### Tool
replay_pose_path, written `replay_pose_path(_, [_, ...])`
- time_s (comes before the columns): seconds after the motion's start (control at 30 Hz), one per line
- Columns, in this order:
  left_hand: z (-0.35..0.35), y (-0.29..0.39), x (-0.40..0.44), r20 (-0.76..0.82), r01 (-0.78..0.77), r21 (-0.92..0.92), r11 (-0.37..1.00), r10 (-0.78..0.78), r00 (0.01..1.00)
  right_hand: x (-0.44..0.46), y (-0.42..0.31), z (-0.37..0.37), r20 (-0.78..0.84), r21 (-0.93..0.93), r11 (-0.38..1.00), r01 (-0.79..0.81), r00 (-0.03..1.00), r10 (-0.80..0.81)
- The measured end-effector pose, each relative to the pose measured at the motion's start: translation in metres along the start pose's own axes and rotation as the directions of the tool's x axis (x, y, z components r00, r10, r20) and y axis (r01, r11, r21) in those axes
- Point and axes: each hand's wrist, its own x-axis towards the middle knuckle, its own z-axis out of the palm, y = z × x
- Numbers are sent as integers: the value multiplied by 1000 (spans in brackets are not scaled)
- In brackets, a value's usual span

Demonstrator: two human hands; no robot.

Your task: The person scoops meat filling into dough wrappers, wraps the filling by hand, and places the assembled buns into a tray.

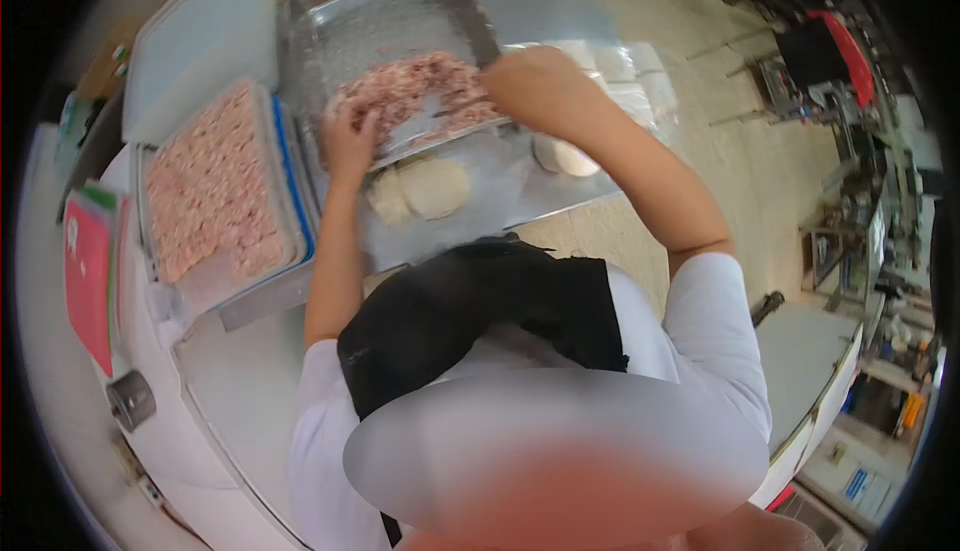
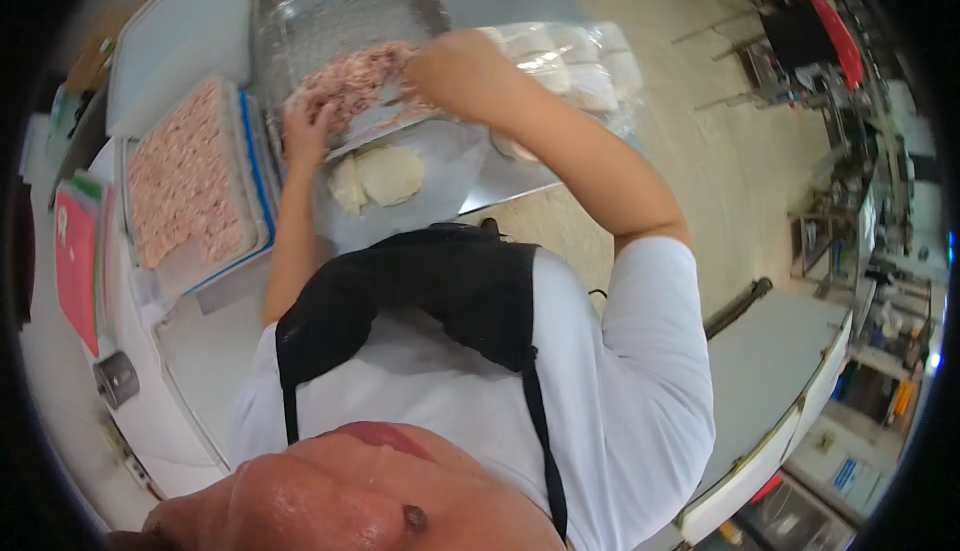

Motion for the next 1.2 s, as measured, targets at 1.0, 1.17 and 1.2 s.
replay_pose_path(1.0, [47, 88, -5, -125, 96, 274, 957, -63, 990, -37, 73, 83, -22, 17, 1000, 16, 1000, -15])
replay_pose_path(1.17, [51, 74, -6, -156, 256, 247, 934, -223, 962, -43, 57, 117, -77, 54, 994, 92, 993, -88])
replay_pose_path(1.2, [52, 73, -6, -167, 282, 251, 926, -245, 955, -39, 62, 114, -62, 48, 995, 85, 995, -82])
